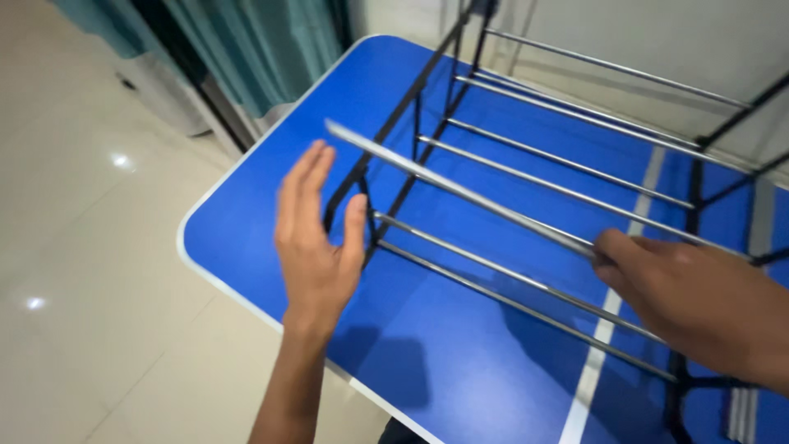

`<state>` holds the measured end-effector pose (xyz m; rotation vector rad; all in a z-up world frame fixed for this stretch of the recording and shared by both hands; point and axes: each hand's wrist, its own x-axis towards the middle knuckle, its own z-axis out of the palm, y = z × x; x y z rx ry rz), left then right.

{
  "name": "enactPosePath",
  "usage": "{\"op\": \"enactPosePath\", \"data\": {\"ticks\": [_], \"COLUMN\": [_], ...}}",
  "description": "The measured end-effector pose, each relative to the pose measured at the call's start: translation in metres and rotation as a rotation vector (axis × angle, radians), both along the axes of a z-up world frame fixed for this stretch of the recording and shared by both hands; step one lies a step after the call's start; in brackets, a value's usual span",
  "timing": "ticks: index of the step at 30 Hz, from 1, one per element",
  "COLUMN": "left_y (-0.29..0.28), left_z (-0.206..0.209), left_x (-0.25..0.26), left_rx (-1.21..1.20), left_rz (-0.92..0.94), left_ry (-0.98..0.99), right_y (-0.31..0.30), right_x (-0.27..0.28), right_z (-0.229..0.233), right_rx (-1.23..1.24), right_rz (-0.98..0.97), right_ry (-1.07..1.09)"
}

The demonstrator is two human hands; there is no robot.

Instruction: The person assembles a metal rack by inserting horizontal rods into a black frame on a blue table. They repeatedly insert and remove rods, adjusting the frame and stacking removed rods on the table.

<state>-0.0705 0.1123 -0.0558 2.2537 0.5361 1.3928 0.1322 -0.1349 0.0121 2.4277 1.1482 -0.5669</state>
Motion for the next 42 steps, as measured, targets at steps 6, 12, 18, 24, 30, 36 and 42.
{"op": "enactPosePath", "data": {"ticks": [6,12,18,24,30,36,42], "left_y": [0.013,0.014,0.013,0.012,0.015,0.017,0.017], "left_z": [-0.013,-0.014,-0.012,-0.014,-0.017,-0.013,-0.011], "left_x": [0.004,0.003,0.004,0.004,0.005,0.002,0.002], "left_rx": [-0.085,-0.142,-0.152,-0.17,-0.082,-0.139,-0.062], "left_rz": [-0.119,-0.132,-0.138,-0.115,-0.123,-0.075,-0.098], "left_ry": [0.035,0.046,0.056,0.074,0.051,0.126,0.091], "right_y": [-0.013,-0.016,-0.02,-0.031,-0.027,-0.026,-0.032], "right_x": [0.02,0.02,0.022,0.037,0.031,0.027,0.013], "right_z": [-0.051,-0.068,-0.074,-0.084,-0.08,-0.064,-0.055], "right_rx": [0.015,-0.154,-0.193,-0.006,-0.087,-0.093,0.117], "right_rz": [0.113,0.007,-0.041,0.038,-0.031,-0.037,0.058], "right_ry": [-0.124,-0.148,-0.135,-0.103,-0.12,-0.064,-0.168]}}
